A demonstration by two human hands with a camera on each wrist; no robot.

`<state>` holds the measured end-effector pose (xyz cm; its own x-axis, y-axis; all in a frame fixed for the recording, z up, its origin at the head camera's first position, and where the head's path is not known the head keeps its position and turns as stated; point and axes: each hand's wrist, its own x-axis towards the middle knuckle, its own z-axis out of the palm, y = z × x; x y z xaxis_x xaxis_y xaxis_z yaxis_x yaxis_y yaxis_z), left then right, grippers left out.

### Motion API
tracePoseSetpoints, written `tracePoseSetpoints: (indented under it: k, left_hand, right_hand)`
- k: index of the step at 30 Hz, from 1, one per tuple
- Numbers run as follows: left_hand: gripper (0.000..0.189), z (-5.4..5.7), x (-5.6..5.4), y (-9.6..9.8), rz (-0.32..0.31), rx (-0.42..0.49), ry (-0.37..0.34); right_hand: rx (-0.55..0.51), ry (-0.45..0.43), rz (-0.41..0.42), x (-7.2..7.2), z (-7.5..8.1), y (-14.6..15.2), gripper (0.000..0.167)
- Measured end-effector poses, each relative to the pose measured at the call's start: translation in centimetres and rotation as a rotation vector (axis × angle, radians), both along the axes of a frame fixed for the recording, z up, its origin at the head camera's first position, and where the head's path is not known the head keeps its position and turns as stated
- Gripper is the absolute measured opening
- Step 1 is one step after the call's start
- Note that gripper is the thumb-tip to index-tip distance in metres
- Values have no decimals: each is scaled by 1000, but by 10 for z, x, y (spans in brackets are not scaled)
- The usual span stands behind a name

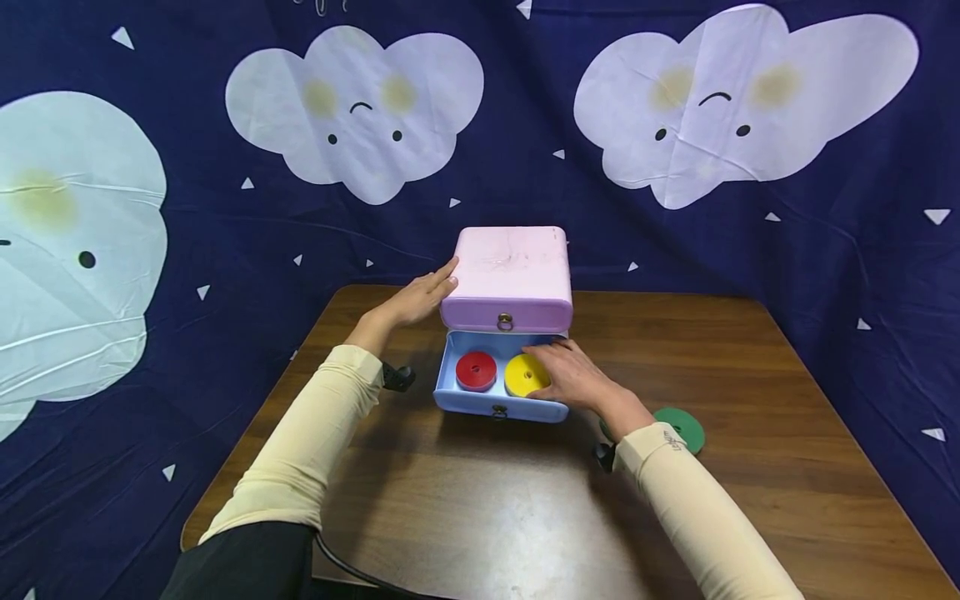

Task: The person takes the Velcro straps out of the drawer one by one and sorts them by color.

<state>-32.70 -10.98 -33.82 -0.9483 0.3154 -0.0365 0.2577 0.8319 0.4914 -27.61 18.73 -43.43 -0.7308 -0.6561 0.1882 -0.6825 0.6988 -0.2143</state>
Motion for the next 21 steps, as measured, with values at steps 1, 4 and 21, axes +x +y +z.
tracePoseSetpoints:
  k: [1, 4, 21]
  left_hand:
    - [57, 0, 0, 0, 2, 2, -2]
    - [57, 1, 1, 0, 5, 5, -10]
    - [57, 2, 4, -1, 4, 1, 2]
  right_hand:
    - [0, -1, 1, 0, 0, 0, 78]
    - [8, -1, 5, 0, 0, -1, 78]
    - [87, 77, 31, 3, 1, -4, 70]
